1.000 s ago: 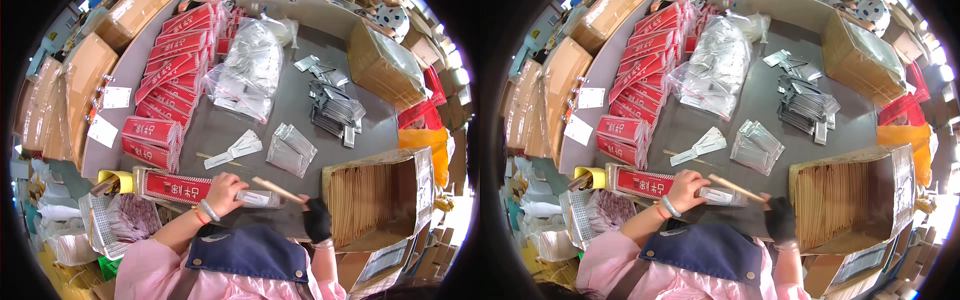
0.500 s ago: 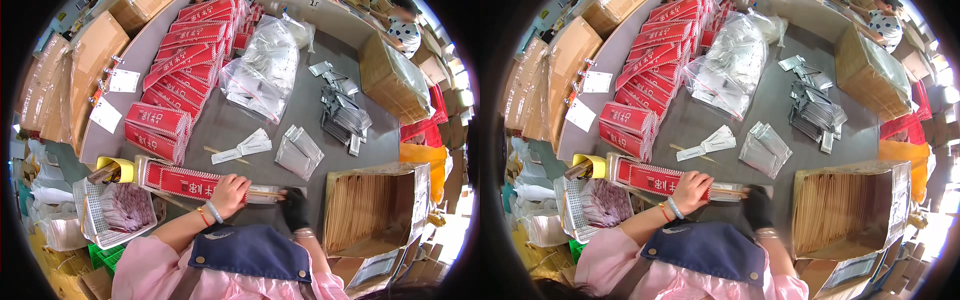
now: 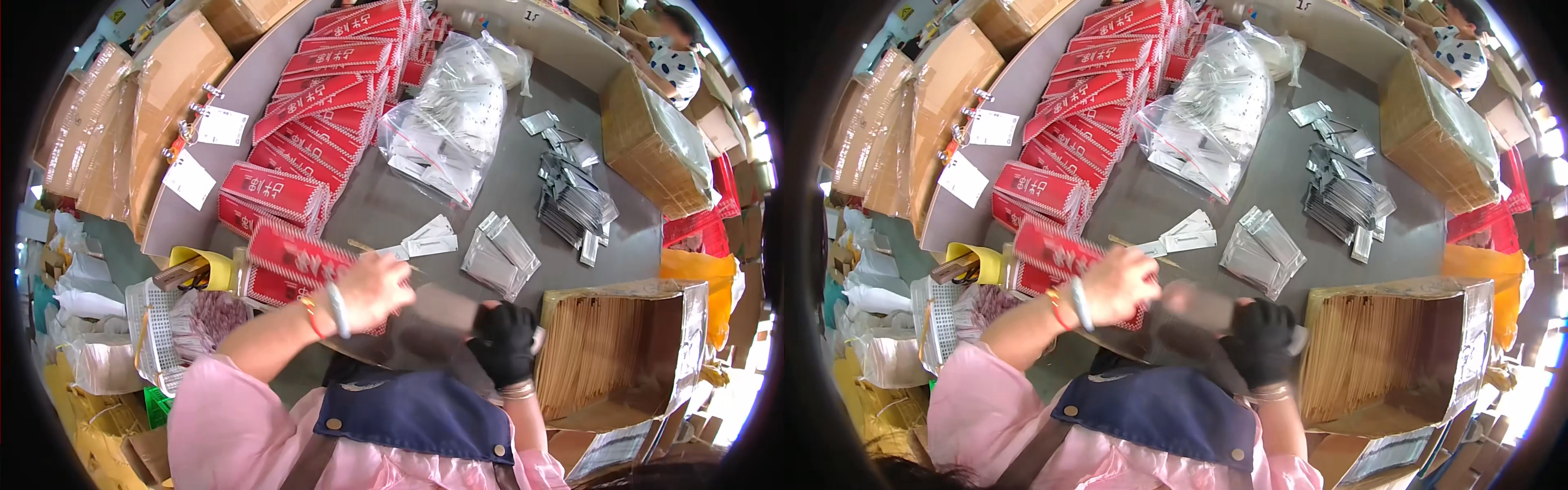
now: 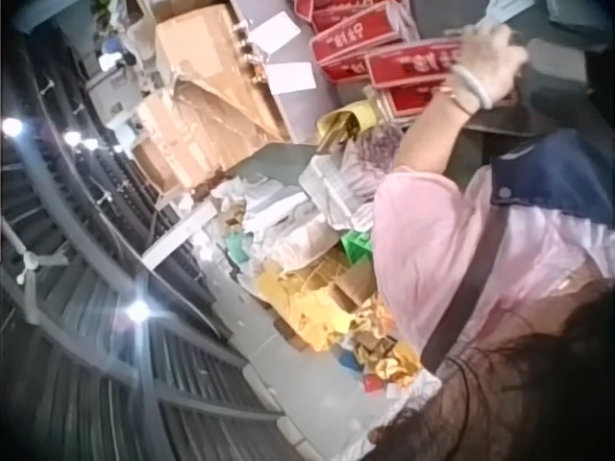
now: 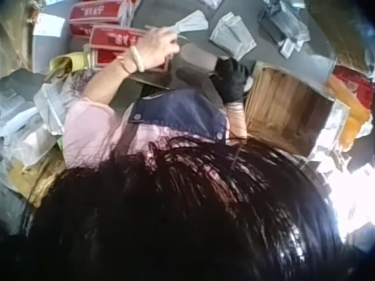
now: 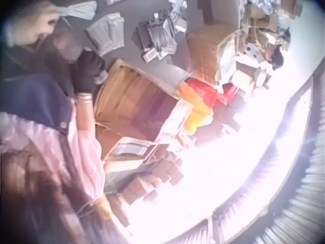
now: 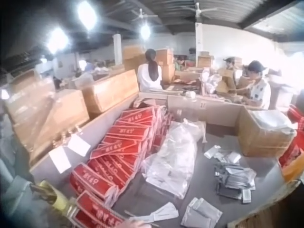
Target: Packing small silver pouches into red boxes in a warehouse environment.
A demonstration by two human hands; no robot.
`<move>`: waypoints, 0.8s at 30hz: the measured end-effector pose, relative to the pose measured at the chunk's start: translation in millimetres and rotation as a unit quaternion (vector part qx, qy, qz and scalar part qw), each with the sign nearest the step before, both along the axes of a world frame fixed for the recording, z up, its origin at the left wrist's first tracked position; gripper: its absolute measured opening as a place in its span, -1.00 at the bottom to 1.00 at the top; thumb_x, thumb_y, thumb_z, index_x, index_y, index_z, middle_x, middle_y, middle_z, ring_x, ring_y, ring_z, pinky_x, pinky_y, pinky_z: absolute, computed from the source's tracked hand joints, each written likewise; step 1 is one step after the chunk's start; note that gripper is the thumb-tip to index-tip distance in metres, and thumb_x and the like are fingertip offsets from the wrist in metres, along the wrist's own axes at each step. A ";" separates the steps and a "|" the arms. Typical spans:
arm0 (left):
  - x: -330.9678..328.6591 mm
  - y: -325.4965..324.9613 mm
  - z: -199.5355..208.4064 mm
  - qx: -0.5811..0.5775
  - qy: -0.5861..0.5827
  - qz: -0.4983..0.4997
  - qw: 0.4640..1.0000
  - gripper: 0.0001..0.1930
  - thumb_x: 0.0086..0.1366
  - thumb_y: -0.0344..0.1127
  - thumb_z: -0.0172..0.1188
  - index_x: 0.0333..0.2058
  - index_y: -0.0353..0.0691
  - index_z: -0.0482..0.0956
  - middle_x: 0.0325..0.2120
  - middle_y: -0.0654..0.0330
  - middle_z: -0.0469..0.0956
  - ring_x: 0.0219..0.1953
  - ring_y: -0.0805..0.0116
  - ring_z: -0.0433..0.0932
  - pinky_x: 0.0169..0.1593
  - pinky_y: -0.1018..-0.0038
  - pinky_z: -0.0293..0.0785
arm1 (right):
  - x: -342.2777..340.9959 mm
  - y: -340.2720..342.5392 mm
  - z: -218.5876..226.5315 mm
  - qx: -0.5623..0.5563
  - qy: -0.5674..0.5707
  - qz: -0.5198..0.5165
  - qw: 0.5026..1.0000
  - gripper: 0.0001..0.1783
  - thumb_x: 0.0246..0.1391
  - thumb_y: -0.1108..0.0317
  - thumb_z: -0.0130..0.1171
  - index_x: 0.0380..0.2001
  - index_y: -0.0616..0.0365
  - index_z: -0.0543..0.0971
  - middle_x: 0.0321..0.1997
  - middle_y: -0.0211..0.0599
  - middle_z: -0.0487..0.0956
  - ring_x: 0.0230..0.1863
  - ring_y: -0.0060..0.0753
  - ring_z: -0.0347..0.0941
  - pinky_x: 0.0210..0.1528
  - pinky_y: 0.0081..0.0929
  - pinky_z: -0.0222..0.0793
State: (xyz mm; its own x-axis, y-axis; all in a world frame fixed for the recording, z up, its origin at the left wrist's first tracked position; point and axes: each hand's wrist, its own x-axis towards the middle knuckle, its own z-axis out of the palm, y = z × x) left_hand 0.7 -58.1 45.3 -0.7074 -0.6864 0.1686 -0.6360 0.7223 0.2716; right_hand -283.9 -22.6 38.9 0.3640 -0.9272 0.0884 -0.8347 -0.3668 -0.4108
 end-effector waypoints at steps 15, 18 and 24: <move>3.0 68.5 -92.9 0.097 0.124 0.402 0.902 0.01 -0.34 0.06 0.57 0.12 -0.30 0.38 0.14 0.00 0.28 0.22 -0.12 0.17 0.27 -0.10 0.00 | 13.3 8.2 -15.7 0.064 0.042 0.026 0.997 -0.36 -0.36 0.03 0.42 -0.14 0.05 0.51 -0.17 -0.26 0.53 -0.11 -0.13 0.43 0.11 -0.07 0.13; 3.9 71.4 -91.5 0.115 0.138 0.400 0.899 0.00 -0.33 0.05 0.58 0.12 -0.30 0.38 0.13 -0.01 0.28 0.23 -0.12 0.17 0.27 -0.10 0.00 | 16.0 9.6 -14.0 0.069 0.045 0.052 0.995 -0.34 -0.34 0.02 0.43 -0.12 0.08 0.50 -0.19 -0.23 0.51 -0.09 -0.10 0.39 0.07 -0.12 0.13; 2.4 70.9 -87.0 0.133 0.123 0.403 0.897 0.05 -0.30 0.06 0.57 0.17 -0.33 0.32 0.19 -0.05 0.24 0.27 -0.16 0.12 0.31 -0.12 -0.07 | 35.6 12.5 -38.2 0.086 -0.040 0.086 0.992 -0.36 -0.31 -0.04 0.37 -0.15 0.08 0.52 -0.16 -0.19 0.52 -0.10 -0.07 0.43 0.09 -0.06 0.16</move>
